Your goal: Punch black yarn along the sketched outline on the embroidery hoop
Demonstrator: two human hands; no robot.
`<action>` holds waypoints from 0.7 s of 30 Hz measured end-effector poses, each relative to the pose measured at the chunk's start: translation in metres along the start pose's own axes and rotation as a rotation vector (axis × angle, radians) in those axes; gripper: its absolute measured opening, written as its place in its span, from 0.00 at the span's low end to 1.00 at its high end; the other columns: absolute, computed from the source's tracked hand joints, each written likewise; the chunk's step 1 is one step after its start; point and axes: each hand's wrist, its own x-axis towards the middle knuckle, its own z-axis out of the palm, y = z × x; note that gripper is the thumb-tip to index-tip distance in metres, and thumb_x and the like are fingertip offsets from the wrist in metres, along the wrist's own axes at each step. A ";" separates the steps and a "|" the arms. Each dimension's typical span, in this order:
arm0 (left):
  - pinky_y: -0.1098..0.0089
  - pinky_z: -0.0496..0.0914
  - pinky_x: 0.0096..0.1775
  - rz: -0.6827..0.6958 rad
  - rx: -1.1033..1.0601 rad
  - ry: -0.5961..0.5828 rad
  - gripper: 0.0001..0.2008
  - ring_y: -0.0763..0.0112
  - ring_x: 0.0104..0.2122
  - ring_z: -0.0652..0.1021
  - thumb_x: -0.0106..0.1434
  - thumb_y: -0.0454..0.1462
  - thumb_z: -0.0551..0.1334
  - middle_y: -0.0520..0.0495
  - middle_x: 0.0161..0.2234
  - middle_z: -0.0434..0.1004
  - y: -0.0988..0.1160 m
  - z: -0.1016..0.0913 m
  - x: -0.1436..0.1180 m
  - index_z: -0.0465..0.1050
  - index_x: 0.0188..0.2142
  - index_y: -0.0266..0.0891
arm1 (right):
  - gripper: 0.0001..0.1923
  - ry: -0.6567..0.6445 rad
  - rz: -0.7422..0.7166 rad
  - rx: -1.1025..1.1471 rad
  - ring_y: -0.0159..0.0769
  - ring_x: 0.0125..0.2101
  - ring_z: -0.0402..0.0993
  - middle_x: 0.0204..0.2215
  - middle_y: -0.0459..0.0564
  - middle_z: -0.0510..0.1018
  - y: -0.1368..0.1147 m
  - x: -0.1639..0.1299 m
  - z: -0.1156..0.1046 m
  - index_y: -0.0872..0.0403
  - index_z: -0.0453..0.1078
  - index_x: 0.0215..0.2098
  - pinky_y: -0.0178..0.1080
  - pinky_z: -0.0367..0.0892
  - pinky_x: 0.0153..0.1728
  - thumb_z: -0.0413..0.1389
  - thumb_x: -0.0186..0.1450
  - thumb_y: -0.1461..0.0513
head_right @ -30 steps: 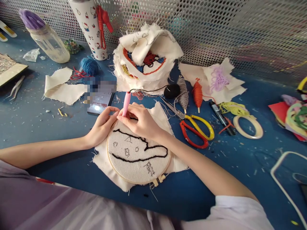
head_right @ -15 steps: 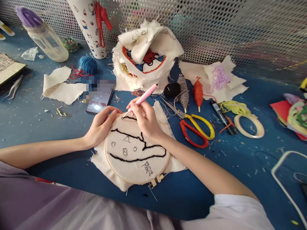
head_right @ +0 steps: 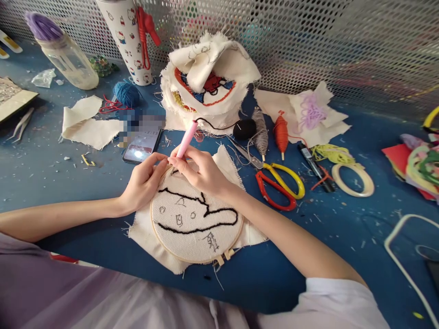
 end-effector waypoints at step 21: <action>0.73 0.64 0.30 -0.090 -0.203 -0.072 0.13 0.72 0.29 0.69 0.69 0.44 0.55 0.50 0.29 0.70 -0.001 -0.001 0.003 0.67 0.47 0.38 | 0.16 0.307 0.181 -0.033 0.33 0.31 0.74 0.29 0.48 0.78 0.012 0.002 -0.015 0.54 0.72 0.28 0.36 0.71 0.35 0.56 0.65 0.50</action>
